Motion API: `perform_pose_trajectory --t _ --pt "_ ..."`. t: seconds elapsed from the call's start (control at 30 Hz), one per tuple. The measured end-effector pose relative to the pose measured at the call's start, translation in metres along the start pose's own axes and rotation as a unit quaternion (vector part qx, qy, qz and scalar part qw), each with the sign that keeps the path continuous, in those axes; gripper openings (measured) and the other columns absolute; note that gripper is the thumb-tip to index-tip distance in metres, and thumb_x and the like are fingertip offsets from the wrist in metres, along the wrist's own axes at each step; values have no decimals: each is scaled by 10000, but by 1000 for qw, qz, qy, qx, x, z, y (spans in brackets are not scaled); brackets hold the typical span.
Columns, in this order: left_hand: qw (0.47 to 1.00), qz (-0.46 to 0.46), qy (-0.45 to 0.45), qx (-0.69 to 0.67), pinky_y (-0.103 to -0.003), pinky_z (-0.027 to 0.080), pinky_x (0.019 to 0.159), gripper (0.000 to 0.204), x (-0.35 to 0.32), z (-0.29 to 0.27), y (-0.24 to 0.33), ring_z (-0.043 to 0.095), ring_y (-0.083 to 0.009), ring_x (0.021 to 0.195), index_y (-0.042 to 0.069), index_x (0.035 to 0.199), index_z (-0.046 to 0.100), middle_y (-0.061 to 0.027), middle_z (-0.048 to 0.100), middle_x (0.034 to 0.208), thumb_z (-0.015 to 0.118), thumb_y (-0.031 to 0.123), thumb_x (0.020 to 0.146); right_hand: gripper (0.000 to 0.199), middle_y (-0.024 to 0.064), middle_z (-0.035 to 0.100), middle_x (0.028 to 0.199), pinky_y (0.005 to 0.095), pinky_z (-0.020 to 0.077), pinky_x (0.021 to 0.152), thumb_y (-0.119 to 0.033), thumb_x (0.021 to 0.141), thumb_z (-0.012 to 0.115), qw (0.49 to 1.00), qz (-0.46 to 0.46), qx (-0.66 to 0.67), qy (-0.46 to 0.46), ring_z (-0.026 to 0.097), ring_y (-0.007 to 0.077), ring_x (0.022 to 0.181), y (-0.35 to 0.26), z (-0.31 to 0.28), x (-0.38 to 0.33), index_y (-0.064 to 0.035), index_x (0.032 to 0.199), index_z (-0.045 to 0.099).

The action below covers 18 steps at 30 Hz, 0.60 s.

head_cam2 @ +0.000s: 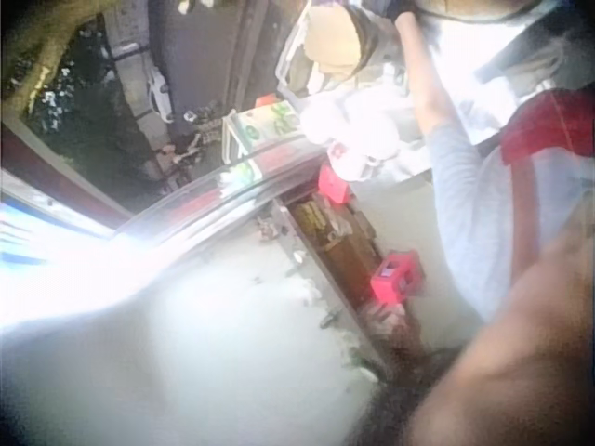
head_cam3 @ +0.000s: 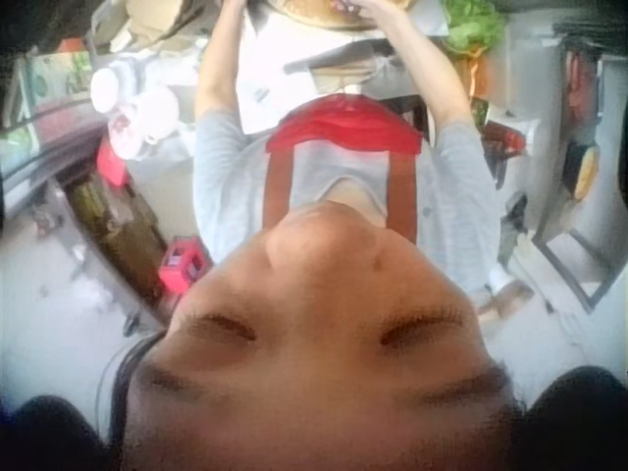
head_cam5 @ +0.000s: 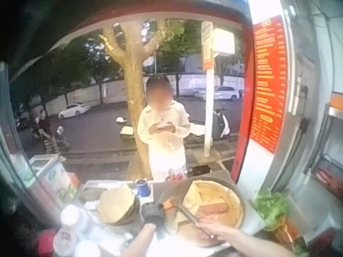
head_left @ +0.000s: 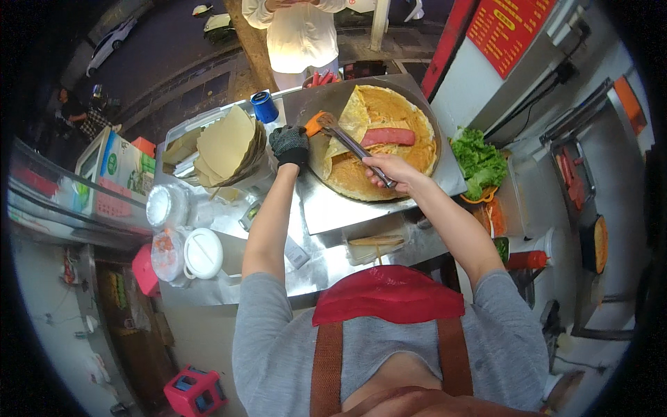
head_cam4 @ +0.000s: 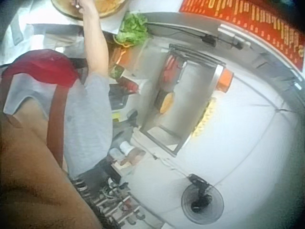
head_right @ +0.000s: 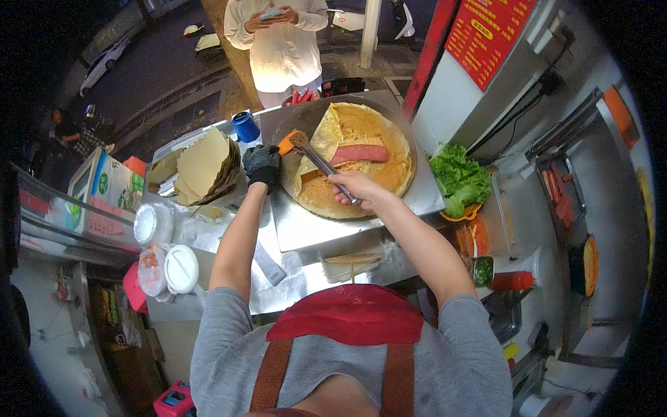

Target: The person prepares a street food wrap on a flat griddle. They place a sausage and shredded vegetables onto a large crepe, add lettuce, fold the crepe, and cut it into pieces. They then crack an egg onto the griddle and cook it.

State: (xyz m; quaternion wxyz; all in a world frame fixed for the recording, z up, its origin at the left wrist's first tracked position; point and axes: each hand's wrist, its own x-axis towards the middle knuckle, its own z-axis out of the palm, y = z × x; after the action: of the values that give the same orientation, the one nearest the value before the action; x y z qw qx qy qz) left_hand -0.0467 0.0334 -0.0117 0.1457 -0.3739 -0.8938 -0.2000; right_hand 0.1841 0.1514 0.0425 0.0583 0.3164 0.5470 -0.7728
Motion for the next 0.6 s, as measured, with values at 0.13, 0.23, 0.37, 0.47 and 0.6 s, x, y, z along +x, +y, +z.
perform_pose_trajectory --t 0.13,0.23,0.37,0.47,0.6 --pt "998 19 46 -48 -406 385 808 219 -3 -5 8 558 -278 841 149 863 669 -92 619 843 573 283 719 138 -14 505 669 176 402 412 -228 890 496 999 -46 14 8 503 74 523 11 1 -18 -91 903 509" --pt "991 87 44 -88 -408 381 836 248 -15 -25 36 540 -287 887 136 909 650 -105 604 896 601 297 727 266 -27 481 657 158 373 392 -221 890 492 994 -77 48 55 460 46 491 11 -10 -62 -92 1120 467" --pt "977 209 12 -36 -406 369 864 243 -39 -49 79 527 -298 906 146 913 645 -104 590 938 599 317 746 356 -35 475 647 152 344 367 -226 889 490 981 -117 90 124 429 30 462 19 -38 -122 -105 1216 418" --pt "969 237 -51 51 -409 348 897 224 -41 -36 83 520 -302 926 160 895 653 -101 590 924 588 326 759 320 -33 475 643 153 325 359 -225 895 477 973 -118 118 160 421 27 457 32 -56 -157 -112 1191 430" --pt "989 63 -134 -24 -384 447 773 222 -23 -45 81 594 -304 802 102 890 658 -141 635 833 569 263 766 275 -31 477 641 154 314 359 -223 900 466 956 -112 179 204 417 26 451 56 -74 -191 -127 1157 446"
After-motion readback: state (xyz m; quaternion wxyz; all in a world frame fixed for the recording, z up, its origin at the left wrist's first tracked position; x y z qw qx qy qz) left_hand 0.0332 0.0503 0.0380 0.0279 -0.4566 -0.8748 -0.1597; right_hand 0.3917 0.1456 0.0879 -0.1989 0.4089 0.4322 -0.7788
